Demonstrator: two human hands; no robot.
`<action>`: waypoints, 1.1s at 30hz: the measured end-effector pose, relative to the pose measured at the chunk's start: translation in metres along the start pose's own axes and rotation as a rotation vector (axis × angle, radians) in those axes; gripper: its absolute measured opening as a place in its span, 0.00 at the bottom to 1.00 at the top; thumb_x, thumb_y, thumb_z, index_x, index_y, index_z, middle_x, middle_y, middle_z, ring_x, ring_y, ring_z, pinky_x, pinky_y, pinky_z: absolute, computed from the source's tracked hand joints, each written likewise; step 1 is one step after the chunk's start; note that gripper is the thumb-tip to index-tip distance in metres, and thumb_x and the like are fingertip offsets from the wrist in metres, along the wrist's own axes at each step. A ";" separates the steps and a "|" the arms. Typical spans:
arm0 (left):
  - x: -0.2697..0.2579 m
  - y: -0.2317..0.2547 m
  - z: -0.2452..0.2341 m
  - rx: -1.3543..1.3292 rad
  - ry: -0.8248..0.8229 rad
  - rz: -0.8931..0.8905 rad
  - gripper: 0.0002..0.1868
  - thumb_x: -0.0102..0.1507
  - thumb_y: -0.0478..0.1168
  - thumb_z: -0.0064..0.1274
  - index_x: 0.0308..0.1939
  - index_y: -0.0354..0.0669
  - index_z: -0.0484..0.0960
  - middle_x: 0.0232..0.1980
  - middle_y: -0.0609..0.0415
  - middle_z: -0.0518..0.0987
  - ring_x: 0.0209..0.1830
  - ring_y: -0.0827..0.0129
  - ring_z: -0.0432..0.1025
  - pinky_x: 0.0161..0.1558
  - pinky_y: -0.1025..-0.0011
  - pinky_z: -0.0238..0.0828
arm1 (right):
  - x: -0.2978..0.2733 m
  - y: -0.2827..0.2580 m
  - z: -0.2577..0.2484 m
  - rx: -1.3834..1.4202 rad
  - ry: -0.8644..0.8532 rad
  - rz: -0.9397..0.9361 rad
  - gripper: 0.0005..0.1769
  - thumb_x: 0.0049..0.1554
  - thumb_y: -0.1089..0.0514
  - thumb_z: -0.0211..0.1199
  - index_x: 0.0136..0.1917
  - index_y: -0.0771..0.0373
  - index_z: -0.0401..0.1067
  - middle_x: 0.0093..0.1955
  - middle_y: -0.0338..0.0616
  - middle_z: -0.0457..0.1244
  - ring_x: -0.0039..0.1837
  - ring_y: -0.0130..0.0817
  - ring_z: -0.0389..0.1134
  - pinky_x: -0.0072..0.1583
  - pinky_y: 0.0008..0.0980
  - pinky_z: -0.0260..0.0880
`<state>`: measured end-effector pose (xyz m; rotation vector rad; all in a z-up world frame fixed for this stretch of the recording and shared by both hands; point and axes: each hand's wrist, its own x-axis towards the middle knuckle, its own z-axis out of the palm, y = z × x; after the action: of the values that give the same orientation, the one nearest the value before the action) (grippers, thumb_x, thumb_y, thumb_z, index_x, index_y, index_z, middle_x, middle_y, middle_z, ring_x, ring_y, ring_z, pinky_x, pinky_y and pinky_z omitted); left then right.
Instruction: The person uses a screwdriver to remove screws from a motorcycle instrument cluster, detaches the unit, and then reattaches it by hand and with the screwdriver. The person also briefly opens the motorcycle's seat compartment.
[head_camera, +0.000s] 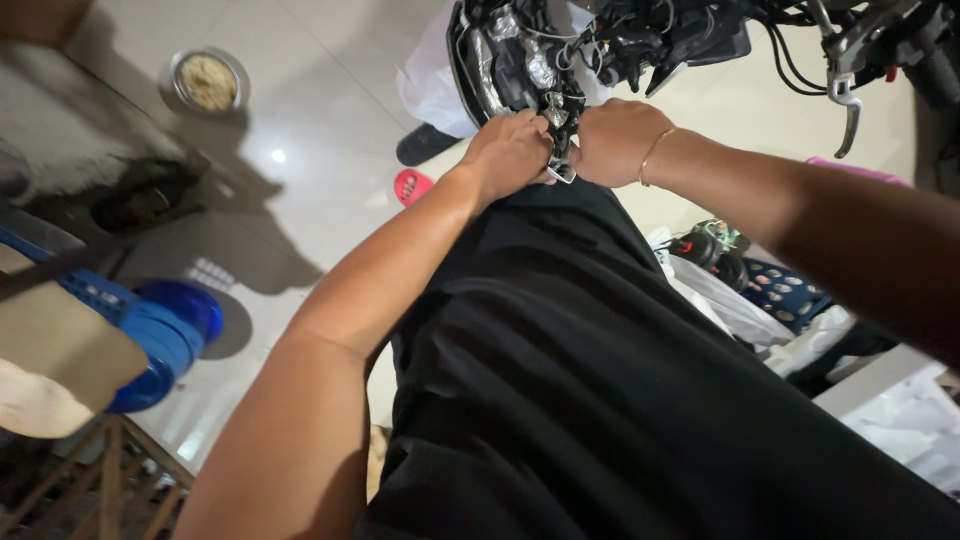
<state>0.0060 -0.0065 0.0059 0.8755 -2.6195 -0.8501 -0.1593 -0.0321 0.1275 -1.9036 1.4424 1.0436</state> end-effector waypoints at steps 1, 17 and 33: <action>0.002 -0.003 -0.004 0.008 0.009 0.004 0.22 0.54 0.55 0.65 0.35 0.37 0.86 0.45 0.49 0.79 0.51 0.54 0.73 0.45 0.57 0.74 | 0.001 -0.002 -0.006 -0.014 0.019 0.007 0.24 0.59 0.43 0.58 0.49 0.67 0.79 0.53 0.60 0.70 0.57 0.57 0.71 0.58 0.51 0.72; 0.007 -0.005 -0.014 -0.071 -0.050 -0.162 0.10 0.67 0.40 0.45 0.38 0.40 0.80 0.46 0.47 0.79 0.47 0.51 0.74 0.48 0.57 0.73 | -0.035 0.016 0.016 0.418 0.543 -0.043 0.16 0.49 0.44 0.70 0.42 0.56 0.80 0.40 0.49 0.71 0.49 0.54 0.72 0.52 0.49 0.72; 0.029 0.010 -0.015 -0.076 -0.071 -0.278 0.10 0.69 0.40 0.47 0.40 0.38 0.79 0.40 0.45 0.79 0.40 0.49 0.74 0.42 0.53 0.73 | -0.029 0.051 0.043 0.911 0.908 -0.287 0.14 0.53 0.52 0.73 0.43 0.63 0.73 0.36 0.50 0.67 0.40 0.49 0.71 0.44 0.39 0.72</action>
<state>-0.0156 -0.0249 0.0248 1.2294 -2.5415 -1.0596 -0.2227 0.0029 0.1295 -1.7735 1.5741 -0.6606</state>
